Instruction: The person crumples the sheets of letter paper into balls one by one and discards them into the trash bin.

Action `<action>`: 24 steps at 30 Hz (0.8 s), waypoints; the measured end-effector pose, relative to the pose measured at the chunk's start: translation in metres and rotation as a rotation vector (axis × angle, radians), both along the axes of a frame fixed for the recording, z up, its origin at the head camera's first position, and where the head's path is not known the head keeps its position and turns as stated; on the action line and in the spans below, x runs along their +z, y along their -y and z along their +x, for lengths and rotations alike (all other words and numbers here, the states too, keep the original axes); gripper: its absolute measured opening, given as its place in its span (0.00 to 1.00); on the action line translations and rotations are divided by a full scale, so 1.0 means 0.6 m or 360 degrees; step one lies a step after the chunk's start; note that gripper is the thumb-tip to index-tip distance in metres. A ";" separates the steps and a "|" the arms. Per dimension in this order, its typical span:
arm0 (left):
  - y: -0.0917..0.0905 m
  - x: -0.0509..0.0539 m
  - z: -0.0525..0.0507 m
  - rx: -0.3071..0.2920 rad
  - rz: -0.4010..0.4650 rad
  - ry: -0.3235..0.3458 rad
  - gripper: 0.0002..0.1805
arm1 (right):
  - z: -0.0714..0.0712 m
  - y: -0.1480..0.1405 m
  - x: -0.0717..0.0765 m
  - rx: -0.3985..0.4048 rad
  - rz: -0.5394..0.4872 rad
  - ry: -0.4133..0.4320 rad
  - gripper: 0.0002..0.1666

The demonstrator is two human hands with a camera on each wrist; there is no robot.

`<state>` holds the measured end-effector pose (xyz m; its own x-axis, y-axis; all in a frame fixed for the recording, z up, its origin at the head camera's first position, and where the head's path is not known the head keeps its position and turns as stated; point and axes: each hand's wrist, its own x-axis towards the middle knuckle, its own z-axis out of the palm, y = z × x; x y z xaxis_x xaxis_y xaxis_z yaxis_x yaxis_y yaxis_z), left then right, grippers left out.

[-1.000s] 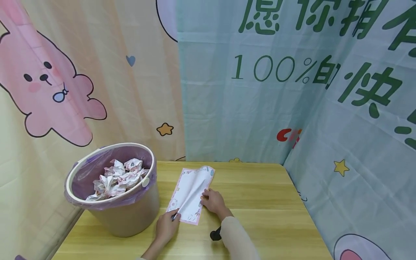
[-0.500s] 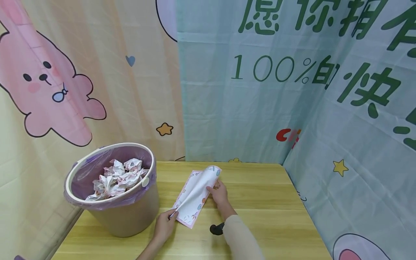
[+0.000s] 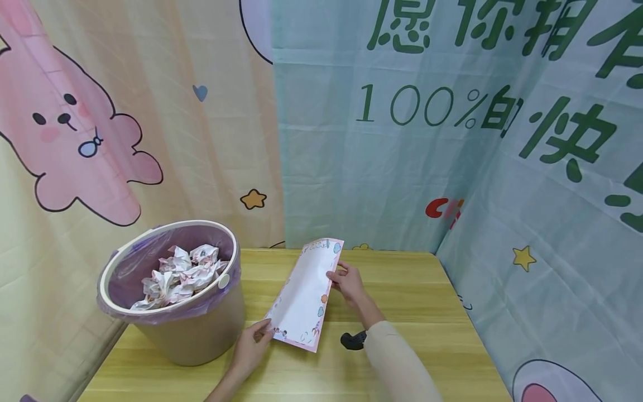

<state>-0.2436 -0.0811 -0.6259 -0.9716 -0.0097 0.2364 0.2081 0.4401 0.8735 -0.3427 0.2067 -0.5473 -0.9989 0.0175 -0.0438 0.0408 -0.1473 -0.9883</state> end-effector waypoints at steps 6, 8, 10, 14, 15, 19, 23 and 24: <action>-0.013 0.016 -0.007 -0.0156 0.0441 0.0347 0.36 | 0.015 -0.023 0.050 0.0221 -0.0082 -0.0041 0.13; -0.016 0.020 -0.011 -0.0304 0.0742 0.0499 0.38 | 0.020 -0.029 0.067 0.0276 -0.0078 -0.0070 0.10; -0.019 0.023 -0.014 -0.0381 0.0985 0.0608 0.38 | 0.022 -0.034 0.081 0.0313 -0.0052 -0.0111 0.10; -0.025 0.030 -0.015 -0.0274 0.1128 0.0583 0.33 | 0.023 -0.045 0.094 0.0296 0.0051 -0.0159 0.16; -0.026 0.034 -0.014 -0.0197 0.1094 0.0560 0.31 | 0.023 -0.048 0.095 0.0280 0.0081 -0.0163 0.17; -0.031 0.049 -0.013 0.0072 0.0937 0.0466 0.19 | 0.028 -0.060 0.102 0.0196 0.0235 -0.0191 0.20; -0.034 0.065 -0.010 0.0158 0.0900 0.0362 0.15 | 0.034 -0.067 0.114 0.0112 0.0364 -0.0253 0.18; -0.034 0.069 -0.008 0.0156 0.0900 0.0345 0.15 | 0.035 -0.068 0.116 0.0095 0.0388 -0.0263 0.17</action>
<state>-0.2486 -0.0606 -0.5842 -0.9853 -0.1676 -0.0342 -0.0183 -0.0958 0.9952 -0.3217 0.2473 -0.4779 -0.9917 -0.0514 0.1175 -0.1219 0.0928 -0.9882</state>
